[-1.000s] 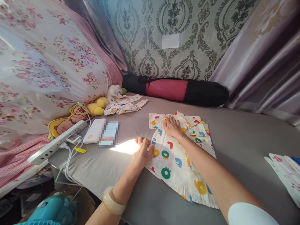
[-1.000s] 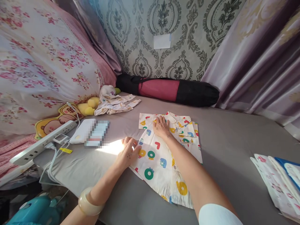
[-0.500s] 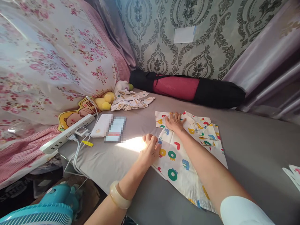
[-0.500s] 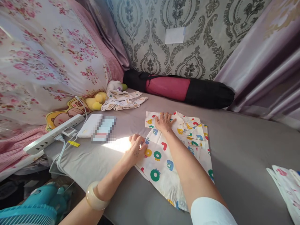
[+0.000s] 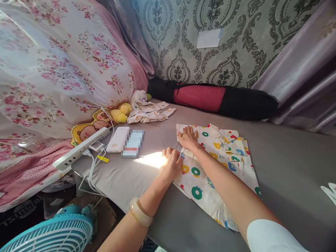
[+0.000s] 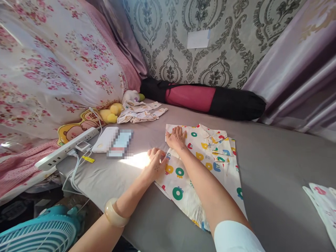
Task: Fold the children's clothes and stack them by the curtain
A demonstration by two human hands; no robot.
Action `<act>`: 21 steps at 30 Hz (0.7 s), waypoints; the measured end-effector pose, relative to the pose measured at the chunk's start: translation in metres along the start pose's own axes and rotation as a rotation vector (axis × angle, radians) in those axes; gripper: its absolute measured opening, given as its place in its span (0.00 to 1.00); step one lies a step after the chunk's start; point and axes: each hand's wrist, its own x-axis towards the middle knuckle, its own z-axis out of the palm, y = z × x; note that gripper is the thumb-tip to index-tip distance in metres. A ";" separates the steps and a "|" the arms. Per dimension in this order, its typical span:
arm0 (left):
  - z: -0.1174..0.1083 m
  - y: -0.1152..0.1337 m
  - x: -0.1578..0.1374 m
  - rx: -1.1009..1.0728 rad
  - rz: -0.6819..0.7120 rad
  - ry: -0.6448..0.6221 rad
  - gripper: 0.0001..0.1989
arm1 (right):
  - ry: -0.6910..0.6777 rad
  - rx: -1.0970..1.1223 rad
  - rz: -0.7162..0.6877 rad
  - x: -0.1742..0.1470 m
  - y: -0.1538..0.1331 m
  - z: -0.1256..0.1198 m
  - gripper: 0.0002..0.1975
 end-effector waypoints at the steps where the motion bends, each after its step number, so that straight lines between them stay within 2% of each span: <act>1: 0.000 0.000 0.000 0.004 0.007 0.008 0.04 | -0.011 0.006 -0.006 -0.001 -0.006 0.000 0.36; 7: 0.002 -0.003 0.001 0.015 0.015 0.040 0.05 | -0.023 0.019 -0.056 -0.004 -0.034 -0.006 0.35; 12: 0.005 -0.005 0.001 -0.035 -0.033 0.026 0.07 | 0.023 0.008 -0.075 -0.008 -0.046 -0.015 0.25; 15: 0.007 -0.006 0.001 -0.051 -0.053 0.051 0.10 | 0.041 0.018 -0.030 -0.008 -0.048 -0.020 0.20; 21: 0.010 -0.007 0.000 -0.073 -0.108 0.044 0.12 | -0.024 0.089 0.044 -0.004 -0.045 -0.027 0.20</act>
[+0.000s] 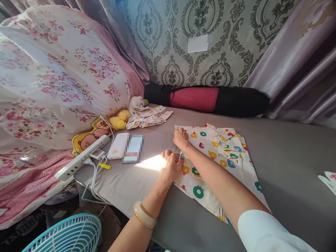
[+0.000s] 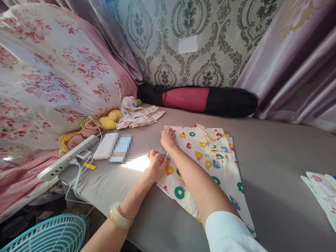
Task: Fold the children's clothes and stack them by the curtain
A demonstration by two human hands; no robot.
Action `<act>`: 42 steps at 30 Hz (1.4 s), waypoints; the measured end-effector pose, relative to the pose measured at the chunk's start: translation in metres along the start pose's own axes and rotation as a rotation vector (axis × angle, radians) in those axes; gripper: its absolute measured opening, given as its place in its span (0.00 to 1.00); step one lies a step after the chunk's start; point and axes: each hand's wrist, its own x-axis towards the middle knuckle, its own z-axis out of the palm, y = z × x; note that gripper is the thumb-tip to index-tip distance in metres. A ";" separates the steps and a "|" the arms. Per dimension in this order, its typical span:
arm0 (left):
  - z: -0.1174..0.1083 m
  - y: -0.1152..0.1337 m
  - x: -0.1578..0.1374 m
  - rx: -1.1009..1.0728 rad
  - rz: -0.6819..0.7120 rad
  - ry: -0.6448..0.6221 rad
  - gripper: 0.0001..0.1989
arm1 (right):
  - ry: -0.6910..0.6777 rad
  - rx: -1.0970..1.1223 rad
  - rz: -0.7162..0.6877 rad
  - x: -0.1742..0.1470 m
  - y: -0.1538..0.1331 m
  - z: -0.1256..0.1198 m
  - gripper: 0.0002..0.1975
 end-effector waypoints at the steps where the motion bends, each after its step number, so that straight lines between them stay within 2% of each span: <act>1: 0.000 0.000 0.000 -0.006 -0.006 -0.010 0.11 | -0.002 0.016 -0.002 0.001 0.002 -0.001 0.20; 7: -0.009 0.006 0.001 -0.026 0.017 -0.046 0.09 | 0.033 0.208 0.021 0.008 0.032 -0.013 0.15; 12: -0.026 0.025 0.004 -0.106 -0.103 -0.188 0.08 | 0.076 0.423 0.035 0.006 0.066 -0.025 0.13; 15: -0.030 0.031 0.003 -0.245 -0.124 -0.192 0.07 | 0.112 0.729 0.050 -0.002 0.084 -0.031 0.14; 18: -0.031 0.033 0.002 -0.425 -0.148 -0.201 0.13 | 0.140 1.033 0.094 -0.011 0.101 -0.039 0.12; 22: -0.033 0.037 0.000 -0.641 -0.197 -0.304 0.18 | 0.171 1.091 0.124 -0.022 0.122 -0.047 0.10; 25: -0.035 0.043 -0.002 -0.728 -0.188 -0.386 0.20 | 0.185 1.103 0.150 -0.029 0.134 -0.051 0.11; 30: -0.042 0.054 -0.005 -0.666 -0.127 -0.457 0.24 | 0.217 1.119 0.158 -0.043 0.151 -0.055 0.12; 36: -0.046 0.058 -0.005 -0.596 -0.048 -0.546 0.34 | 0.196 1.123 0.214 -0.053 0.173 -0.054 0.09; 42: -0.038 0.061 -0.009 -0.320 0.112 -0.591 0.34 | 0.178 1.151 0.309 -0.059 0.194 -0.046 0.09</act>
